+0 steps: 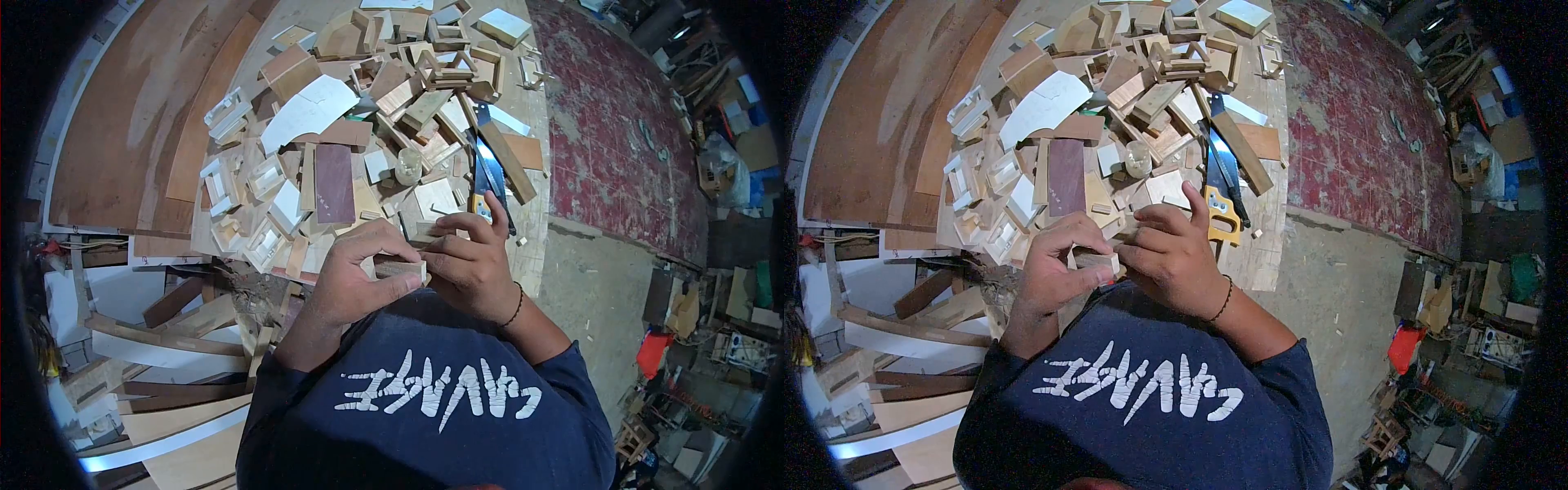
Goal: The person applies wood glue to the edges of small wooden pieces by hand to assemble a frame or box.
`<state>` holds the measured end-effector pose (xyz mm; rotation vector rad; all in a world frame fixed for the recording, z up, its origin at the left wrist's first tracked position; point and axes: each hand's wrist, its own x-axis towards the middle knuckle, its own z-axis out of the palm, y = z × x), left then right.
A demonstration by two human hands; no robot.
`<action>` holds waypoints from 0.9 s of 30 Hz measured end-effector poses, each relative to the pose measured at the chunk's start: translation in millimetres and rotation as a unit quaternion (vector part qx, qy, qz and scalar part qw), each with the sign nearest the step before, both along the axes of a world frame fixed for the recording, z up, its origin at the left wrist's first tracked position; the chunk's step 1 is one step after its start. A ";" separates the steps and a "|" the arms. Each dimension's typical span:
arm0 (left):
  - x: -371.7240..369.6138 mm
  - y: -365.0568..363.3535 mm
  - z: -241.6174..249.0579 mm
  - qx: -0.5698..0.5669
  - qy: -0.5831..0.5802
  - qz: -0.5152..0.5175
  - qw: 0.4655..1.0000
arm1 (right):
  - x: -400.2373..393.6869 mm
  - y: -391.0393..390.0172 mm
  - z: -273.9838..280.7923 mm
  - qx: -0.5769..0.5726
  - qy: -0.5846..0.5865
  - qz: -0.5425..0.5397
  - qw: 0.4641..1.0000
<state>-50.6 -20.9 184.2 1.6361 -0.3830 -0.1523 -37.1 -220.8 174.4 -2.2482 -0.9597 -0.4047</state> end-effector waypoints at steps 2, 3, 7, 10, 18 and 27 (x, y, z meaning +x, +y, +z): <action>0.6 -0.3 1.9 -0.003 0.008 0.000 1.000 | 0.2 -0.1 -0.5 0.000 0.001 0.000 1.000; 0.6 0.1 1.2 -0.002 0.008 0.000 1.000 | 0.4 -0.7 -0.5 -0.002 0.002 0.002 1.000; 1.5 3.1 -0.3 0.009 -0.010 -0.004 1.000 | 2.1 -1.1 -1.2 0.003 0.019 0.006 1.000; 1.0 -2.0 3.6 -0.013 -0.056 0.036 0.998 | 5.0 -4.7 -0.2 0.022 0.063 0.017 0.998; -2.2 5.6 -4.9 0.028 -0.141 0.057 0.988 | 8.4 -8.6 -6.5 0.071 0.111 0.047 0.990; -1.2 8.9 -4.8 0.035 -0.182 0.036 0.982 | 10.4 -8.1 -14.7 0.117 0.147 0.075 0.979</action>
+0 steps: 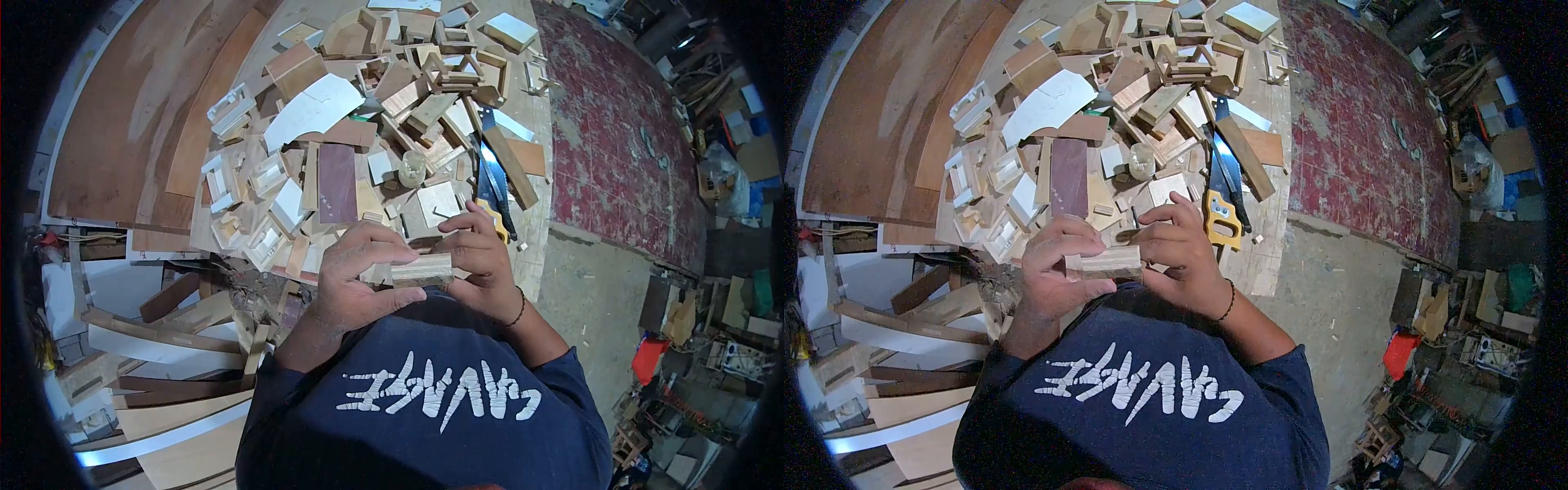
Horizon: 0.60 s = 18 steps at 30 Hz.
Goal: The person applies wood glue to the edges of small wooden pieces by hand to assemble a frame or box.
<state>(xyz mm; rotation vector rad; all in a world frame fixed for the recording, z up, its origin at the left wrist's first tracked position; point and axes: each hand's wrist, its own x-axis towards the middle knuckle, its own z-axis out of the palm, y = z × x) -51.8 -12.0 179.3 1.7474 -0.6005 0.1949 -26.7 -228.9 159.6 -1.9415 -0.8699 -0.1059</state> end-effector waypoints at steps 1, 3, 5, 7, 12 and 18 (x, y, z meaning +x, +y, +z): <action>0.8 -2.2 2.2 0.001 0.005 0.012 1.000 | 0.4 0.0 -1.5 0.016 0.013 0.002 1.000; 2.2 -7.4 4.6 0.002 0.009 0.024 1.000 | 2.8 0.1 -4.1 0.067 0.038 0.012 0.997; 3.1 -12.1 5.8 0.050 -0.026 0.120 0.991 | 2.9 -0.4 -9.5 0.116 0.062 0.021 0.991; 2.9 -10.6 1.5 0.061 -0.051 0.140 0.987 | -2.4 -1.8 -18.4 0.188 0.139 -0.030 0.972; -4.6 6.0 -33.6 0.071 0.032 0.125 0.989 | -5.2 -1.8 -18.9 0.182 0.011 -0.076 0.980; -9.9 0.6 -54.3 -0.381 0.507 -0.214 0.743 | -16.7 4.2 -11.9 -0.002 -0.332 -0.171 0.928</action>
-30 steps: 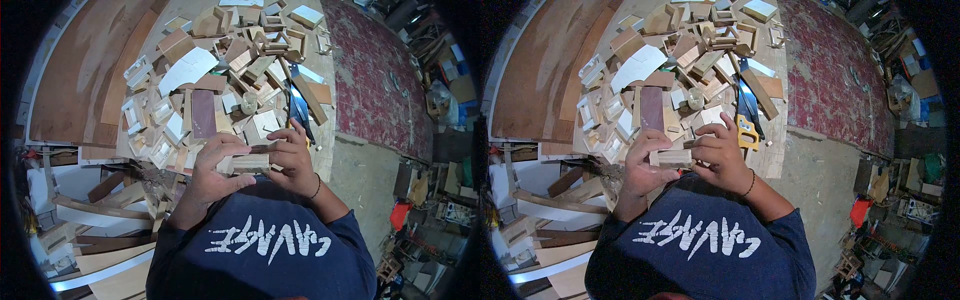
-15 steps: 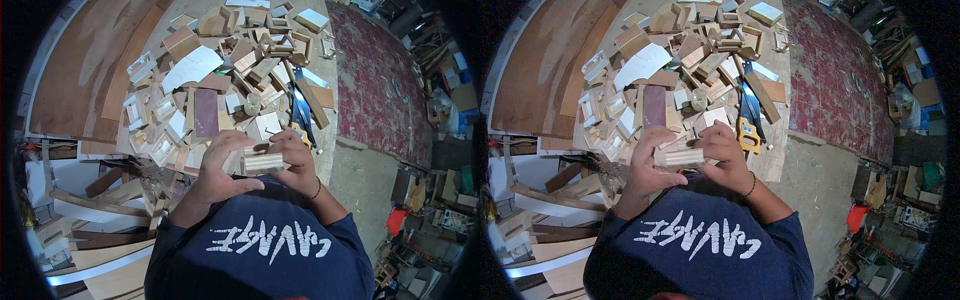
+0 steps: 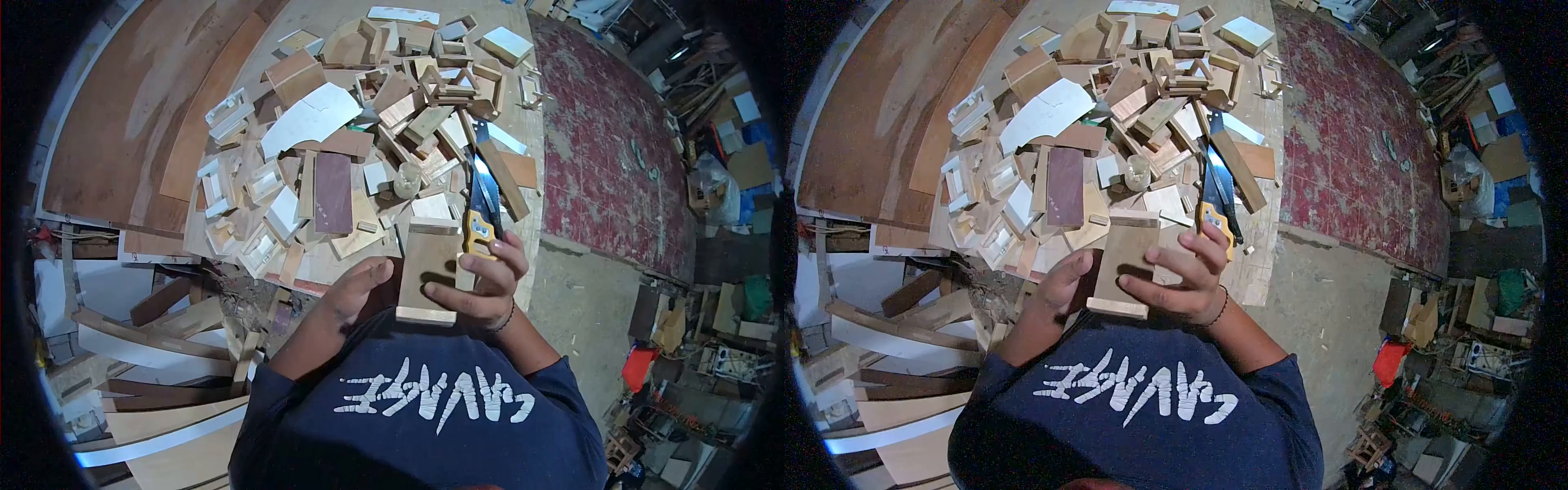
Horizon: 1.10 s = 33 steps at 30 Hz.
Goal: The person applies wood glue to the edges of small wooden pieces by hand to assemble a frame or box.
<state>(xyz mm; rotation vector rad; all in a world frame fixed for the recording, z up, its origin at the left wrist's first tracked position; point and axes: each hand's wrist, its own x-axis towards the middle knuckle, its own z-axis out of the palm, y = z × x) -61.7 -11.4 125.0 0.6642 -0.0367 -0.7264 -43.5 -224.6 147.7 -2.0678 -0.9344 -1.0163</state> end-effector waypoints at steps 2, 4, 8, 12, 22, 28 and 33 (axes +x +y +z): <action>1.7 -4.3 0.2 -0.020 0.016 -0.007 1.000 | -0.5 1.9 -4.9 -0.051 -0.058 -0.014 0.997; 8.1 -11.2 -6.0 -0.074 0.013 -0.033 0.997 | -1.9 3.8 -6.2 -0.049 -0.065 -0.016 0.997; -1.1 -32.0 -43.2 -0.168 0.064 -0.040 0.983 | -6.6 11.9 -14.9 -0.025 -0.068 -0.040 0.997; 6.1 -26.7 -37.7 -0.175 0.028 -0.038 0.983 | -4.4 8.6 -15.3 -0.023 -0.027 -0.059 0.998; 56.2 -1.1 -75.0 -0.420 0.079 0.051 0.903 | 43.8 4.0 -29.7 0.061 0.252 -0.058 0.964; 105.5 27.9 -80.2 -0.125 0.014 0.022 0.992 | 84.4 18.3 -57.0 0.125 0.401 -0.017 0.907; 131.3 38.3 -71.3 0.058 0.026 0.066 0.996 | 101.0 6.2 -113.4 0.272 0.582 -0.006 0.766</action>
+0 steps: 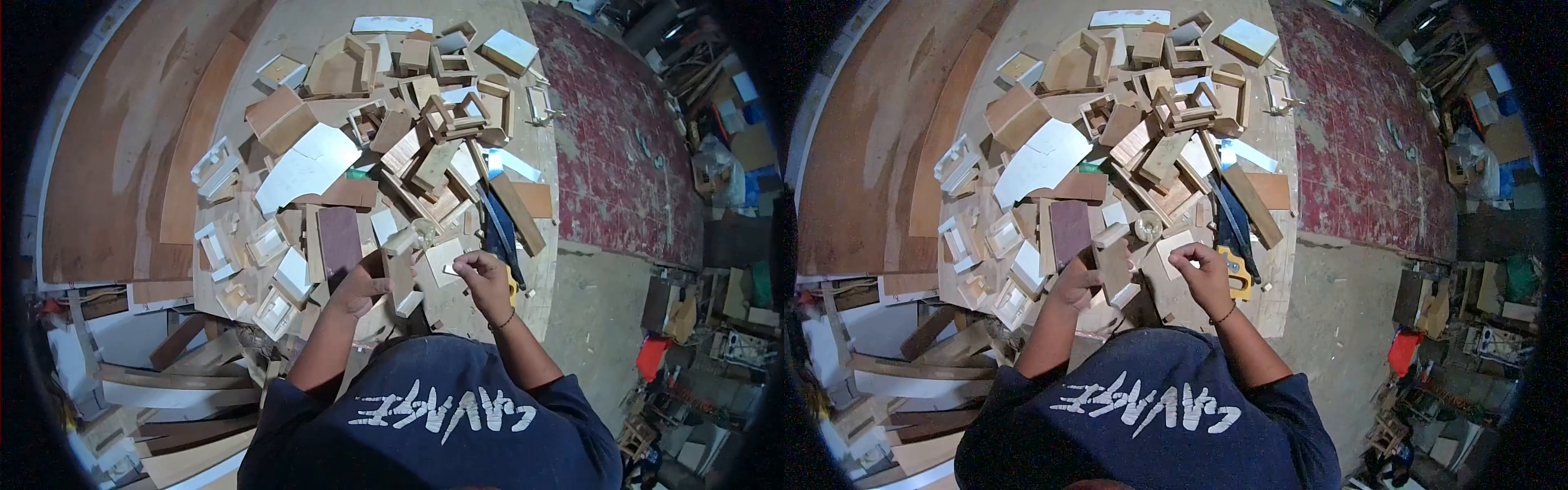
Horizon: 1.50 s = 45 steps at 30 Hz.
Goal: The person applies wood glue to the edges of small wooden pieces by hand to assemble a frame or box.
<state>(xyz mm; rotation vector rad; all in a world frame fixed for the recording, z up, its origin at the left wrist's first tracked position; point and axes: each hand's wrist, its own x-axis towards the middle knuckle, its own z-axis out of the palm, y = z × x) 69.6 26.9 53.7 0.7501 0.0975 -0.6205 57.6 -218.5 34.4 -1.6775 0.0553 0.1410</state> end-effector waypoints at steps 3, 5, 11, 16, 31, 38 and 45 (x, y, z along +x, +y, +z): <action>10.6 5.0 -1.4 0.173 -0.034 -0.051 0.983 | 5.6 -3.5 -9.9 0.055 0.089 0.001 0.995; 13.6 3.7 -0.6 0.223 -0.057 -0.050 0.972 | 10.7 4.9 -3.9 0.014 0.021 -0.037 0.999; 4.3 5.7 -16.0 0.431 -0.247 -0.006 0.868 | -5.5 -25.9 -57.1 -0.071 0.102 -0.027 0.992; -14.3 7.1 -19.0 0.485 -0.244 -0.051 0.839 | -39.8 -47.2 -60.3 -0.410 -0.117 0.027 0.904; -92.0 0.6 -55.8 0.109 0.019 0.132 0.985 | -147.9 -126.3 -121.1 -0.569 0.236 -0.018 0.788; -123.3 16.2 -58.4 0.111 0.028 0.206 0.972 | -142.8 -120.4 -116.9 -0.558 0.225 -0.038 0.798; -135.8 10.6 -48.0 0.130 0.044 0.214 0.967 | -132.2 -98.9 -129.9 -0.503 0.146 -0.178 0.833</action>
